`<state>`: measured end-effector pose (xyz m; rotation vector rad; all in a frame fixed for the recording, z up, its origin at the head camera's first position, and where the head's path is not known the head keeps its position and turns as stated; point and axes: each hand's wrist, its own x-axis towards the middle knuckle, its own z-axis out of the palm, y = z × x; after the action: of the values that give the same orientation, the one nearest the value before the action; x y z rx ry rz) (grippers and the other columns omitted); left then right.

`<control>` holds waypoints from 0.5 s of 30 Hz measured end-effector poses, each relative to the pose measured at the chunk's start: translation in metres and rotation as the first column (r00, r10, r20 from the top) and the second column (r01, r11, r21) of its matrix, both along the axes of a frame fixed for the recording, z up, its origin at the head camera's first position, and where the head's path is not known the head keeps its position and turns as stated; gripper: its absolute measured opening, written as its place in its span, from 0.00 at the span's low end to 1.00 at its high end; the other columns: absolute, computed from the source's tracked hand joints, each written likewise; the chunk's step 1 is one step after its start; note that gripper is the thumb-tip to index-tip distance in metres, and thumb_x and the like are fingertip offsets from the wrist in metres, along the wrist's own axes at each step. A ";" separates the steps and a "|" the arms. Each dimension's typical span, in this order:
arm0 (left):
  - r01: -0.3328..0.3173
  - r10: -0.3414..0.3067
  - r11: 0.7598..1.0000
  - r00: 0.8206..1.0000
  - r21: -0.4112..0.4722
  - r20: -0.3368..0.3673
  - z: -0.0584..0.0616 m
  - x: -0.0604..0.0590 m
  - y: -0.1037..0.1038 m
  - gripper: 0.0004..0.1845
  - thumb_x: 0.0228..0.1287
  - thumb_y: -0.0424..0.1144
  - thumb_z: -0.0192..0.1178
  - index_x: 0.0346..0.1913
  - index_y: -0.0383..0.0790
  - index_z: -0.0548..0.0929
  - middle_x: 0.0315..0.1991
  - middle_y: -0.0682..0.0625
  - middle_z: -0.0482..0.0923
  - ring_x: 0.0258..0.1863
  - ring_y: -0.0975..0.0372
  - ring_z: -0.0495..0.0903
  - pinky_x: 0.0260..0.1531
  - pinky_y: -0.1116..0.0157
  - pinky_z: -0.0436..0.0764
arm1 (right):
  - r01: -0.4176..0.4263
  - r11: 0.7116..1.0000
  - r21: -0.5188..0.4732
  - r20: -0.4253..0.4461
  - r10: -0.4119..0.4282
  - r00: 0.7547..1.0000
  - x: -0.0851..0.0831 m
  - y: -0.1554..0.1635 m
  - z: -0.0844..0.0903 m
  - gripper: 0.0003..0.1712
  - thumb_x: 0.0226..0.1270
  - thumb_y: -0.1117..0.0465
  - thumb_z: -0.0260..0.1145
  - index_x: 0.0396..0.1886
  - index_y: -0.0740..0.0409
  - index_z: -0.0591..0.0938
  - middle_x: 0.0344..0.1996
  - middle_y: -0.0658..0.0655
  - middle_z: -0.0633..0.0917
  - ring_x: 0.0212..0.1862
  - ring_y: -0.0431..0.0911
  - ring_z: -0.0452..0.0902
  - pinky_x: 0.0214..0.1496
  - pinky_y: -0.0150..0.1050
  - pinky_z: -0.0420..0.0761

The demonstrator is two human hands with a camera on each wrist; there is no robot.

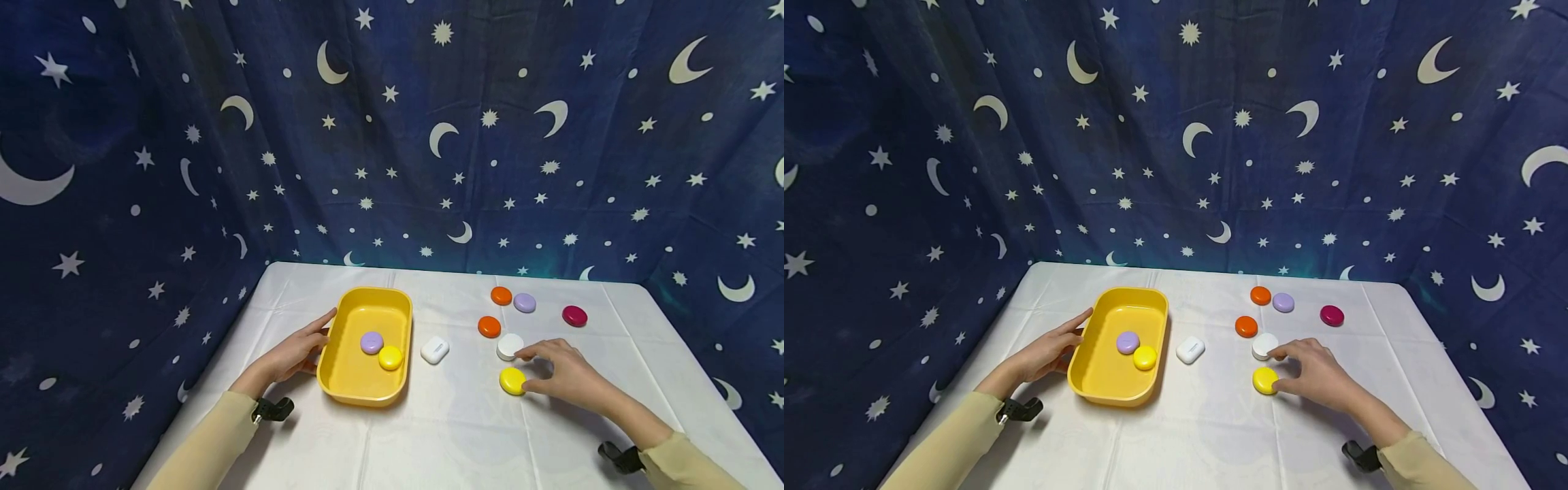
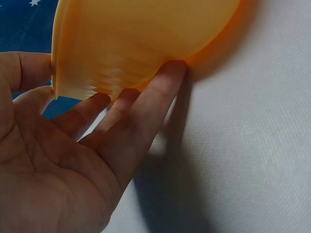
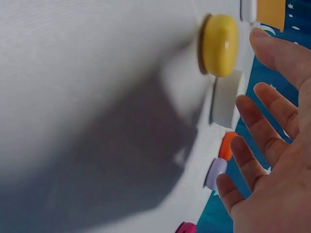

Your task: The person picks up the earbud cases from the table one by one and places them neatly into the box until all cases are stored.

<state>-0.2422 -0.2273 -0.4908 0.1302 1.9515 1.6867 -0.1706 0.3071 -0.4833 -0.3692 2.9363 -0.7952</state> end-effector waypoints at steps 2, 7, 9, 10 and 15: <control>0.000 0.000 1.000 1.000 -0.003 -0.001 0.000 0.000 0.000 0.38 0.76 0.37 0.50 0.83 0.63 0.51 0.80 0.35 0.48 0.49 0.49 0.80 0.40 0.51 0.86 | 0.000 1.000 0.002 0.000 0.000 1.000 0.001 0.000 -0.003 0.32 0.47 0.46 0.84 0.55 0.45 0.86 0.49 0.47 0.85 0.57 0.53 0.69 0.56 0.59 0.69; 0.002 -0.002 1.000 1.000 -0.002 -0.005 -0.002 0.000 -0.001 0.38 0.77 0.37 0.50 0.83 0.63 0.51 0.80 0.35 0.49 0.49 0.50 0.80 0.40 0.51 0.86 | 0.002 1.000 0.003 -0.013 -0.002 1.000 0.004 0.000 -0.010 0.35 0.45 0.43 0.84 0.56 0.45 0.86 0.46 0.45 0.85 0.55 0.52 0.69 0.55 0.57 0.68; 0.001 -0.001 1.000 1.000 -0.002 -0.006 -0.002 0.000 -0.001 0.38 0.77 0.37 0.50 0.83 0.63 0.51 0.80 0.35 0.49 0.49 0.50 0.80 0.40 0.51 0.86 | -0.002 1.000 -0.001 -0.017 0.002 1.000 0.004 0.000 -0.013 0.36 0.46 0.42 0.84 0.57 0.45 0.86 0.45 0.44 0.84 0.53 0.51 0.69 0.54 0.55 0.68; 0.000 -0.001 1.000 1.000 -0.002 -0.006 -0.002 -0.001 -0.001 0.38 0.77 0.37 0.50 0.83 0.63 0.51 0.80 0.35 0.49 0.49 0.50 0.80 0.40 0.50 0.86 | -0.007 1.000 -0.003 -0.020 0.007 1.000 0.004 0.000 -0.015 0.37 0.46 0.42 0.84 0.58 0.46 0.86 0.45 0.44 0.85 0.53 0.51 0.69 0.53 0.55 0.68; -0.001 0.001 1.000 1.000 -0.005 -0.005 -0.002 -0.001 0.000 0.38 0.77 0.37 0.50 0.83 0.63 0.51 0.80 0.35 0.48 0.49 0.50 0.80 0.40 0.50 0.86 | 0.020 1.000 -0.004 -0.003 -0.020 1.000 0.003 -0.001 -0.023 0.38 0.46 0.41 0.84 0.58 0.46 0.87 0.44 0.43 0.84 0.53 0.50 0.69 0.53 0.54 0.68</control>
<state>-0.2429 -0.2277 -0.4924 0.1318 1.9603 1.6836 -0.1672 0.3061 -0.5063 -0.3416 2.9466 -0.8039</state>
